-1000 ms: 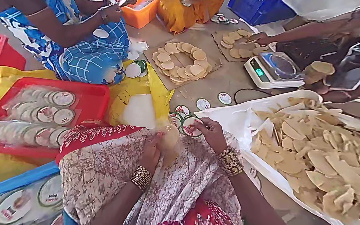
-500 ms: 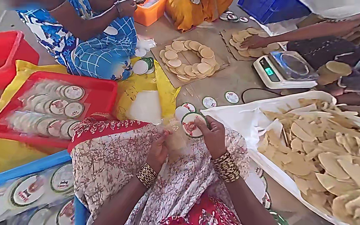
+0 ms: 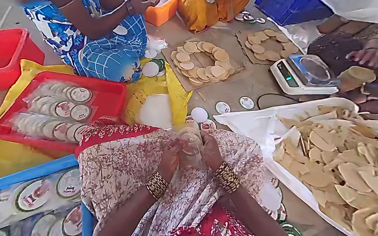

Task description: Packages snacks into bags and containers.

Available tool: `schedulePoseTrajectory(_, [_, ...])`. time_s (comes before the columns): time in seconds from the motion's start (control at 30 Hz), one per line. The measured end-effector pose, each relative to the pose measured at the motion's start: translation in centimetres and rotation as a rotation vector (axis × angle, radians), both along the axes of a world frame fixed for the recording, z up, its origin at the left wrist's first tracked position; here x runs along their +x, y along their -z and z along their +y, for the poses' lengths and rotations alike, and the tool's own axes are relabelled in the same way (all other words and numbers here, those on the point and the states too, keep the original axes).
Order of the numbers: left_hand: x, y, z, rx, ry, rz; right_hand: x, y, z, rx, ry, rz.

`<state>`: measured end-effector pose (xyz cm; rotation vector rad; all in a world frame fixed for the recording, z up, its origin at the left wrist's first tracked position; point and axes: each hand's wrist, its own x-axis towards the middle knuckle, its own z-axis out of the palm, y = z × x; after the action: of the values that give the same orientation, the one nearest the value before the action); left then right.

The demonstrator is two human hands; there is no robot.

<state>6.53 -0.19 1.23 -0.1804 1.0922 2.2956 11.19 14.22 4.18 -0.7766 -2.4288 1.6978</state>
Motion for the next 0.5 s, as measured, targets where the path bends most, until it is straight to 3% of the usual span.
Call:
schedulePoseTrajectory(0.13, [-0.7,0.2,-0.6,-0.116,-0.008,0.358,2.7,-3.3,2.1,0.206,0.019,0.091])
schedulePoseTrajectory(0.23, [-1.0,-0.8,-1.4,-0.217,-0.049,0.617,6.4,-6.1,3.6,0.638,0.019,0.143])
schedulePoseTrajectory(0.3, [-0.9,-1.2,-1.7,-0.27,-0.098,0.841,8.6,-6.3,4.6,0.869,-0.03,0.043])
schedulePoseTrajectory(0.4, [-0.3,-2.7,-1.9,-0.324,-0.161,1.132,10.7,-4.5,5.3,0.841,-0.068,-0.168])
schedulePoseTrajectory(0.5, [0.2,-4.5,-2.0,-0.289,-0.205,1.331,11.4,-2.8,5.6,0.834,0.019,-0.062])
